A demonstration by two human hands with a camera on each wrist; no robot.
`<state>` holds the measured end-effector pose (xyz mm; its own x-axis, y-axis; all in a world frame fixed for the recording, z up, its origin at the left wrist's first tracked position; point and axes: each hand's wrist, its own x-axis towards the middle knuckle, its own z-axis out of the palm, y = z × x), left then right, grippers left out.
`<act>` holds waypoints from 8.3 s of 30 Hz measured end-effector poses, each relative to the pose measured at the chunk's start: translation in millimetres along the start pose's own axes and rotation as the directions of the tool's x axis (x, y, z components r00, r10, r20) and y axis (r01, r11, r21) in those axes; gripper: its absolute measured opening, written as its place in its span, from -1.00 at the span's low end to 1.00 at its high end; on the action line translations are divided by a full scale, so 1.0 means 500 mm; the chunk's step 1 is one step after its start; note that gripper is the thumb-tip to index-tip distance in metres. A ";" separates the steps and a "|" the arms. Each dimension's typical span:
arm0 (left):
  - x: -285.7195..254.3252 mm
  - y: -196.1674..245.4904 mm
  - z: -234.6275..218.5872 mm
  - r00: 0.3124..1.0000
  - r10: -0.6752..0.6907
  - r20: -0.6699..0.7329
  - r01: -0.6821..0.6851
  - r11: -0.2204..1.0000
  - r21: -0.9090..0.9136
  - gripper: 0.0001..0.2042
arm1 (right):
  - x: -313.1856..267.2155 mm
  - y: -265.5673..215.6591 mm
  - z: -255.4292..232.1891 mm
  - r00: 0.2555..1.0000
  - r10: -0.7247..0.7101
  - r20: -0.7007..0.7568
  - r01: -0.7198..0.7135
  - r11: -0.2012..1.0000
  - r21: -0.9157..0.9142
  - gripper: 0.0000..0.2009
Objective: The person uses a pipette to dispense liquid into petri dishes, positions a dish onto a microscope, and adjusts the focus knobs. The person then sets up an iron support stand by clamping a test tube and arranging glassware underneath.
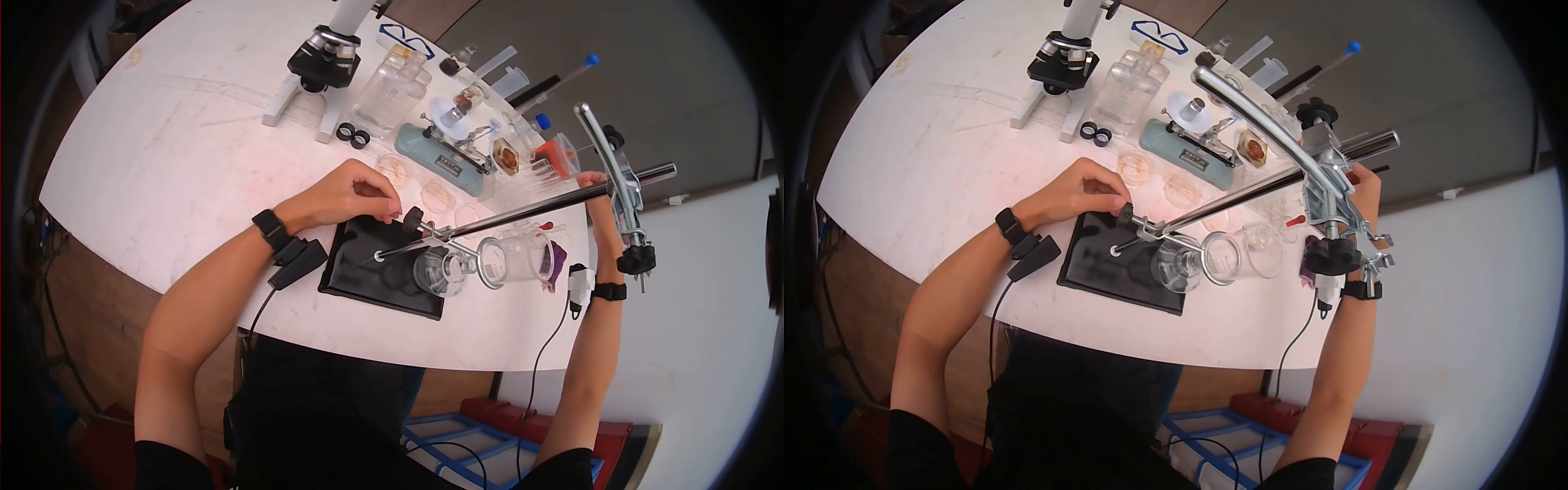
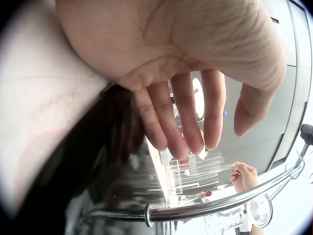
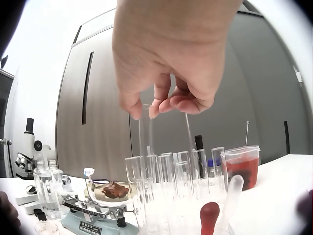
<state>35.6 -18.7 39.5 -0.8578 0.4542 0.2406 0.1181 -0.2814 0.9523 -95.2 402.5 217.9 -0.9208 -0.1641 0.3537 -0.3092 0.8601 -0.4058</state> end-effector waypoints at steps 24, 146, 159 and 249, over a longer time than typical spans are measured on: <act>0.019 0.015 0.027 0.998 -0.061 -0.018 0.062 0.993 0.103 -0.83 | -0.131 -0.319 -0.486 0.868 -0.191 -0.458 0.353 0.886 0.300 -0.62; 0.229 0.700 0.491 0.991 -0.104 0.089 -0.032 0.456 0.889 -0.80 | -0.195 -0.342 -0.218 0.866 -0.262 -0.427 0.500 0.486 0.716 -0.81; 0.297 0.672 0.480 0.958 -0.043 0.283 -0.271 0.177 0.946 -0.75 | -0.264 -0.339 -0.230 0.507 -0.619 -0.599 0.754 0.656 -0.039 -0.63; 0.183 0.645 0.369 0.911 -0.018 0.411 -0.388 0.292 0.874 -0.81 | -0.195 -0.416 -0.240 -0.095 -0.979 0.182 0.826 -0.180 -0.535 -0.72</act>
<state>87.3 88.1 403.0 -0.5784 0.7664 0.2796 0.8048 0.4801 0.3490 87.2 297.7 369.1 0.3470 -0.9140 0.2101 -0.5777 -0.0318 0.8157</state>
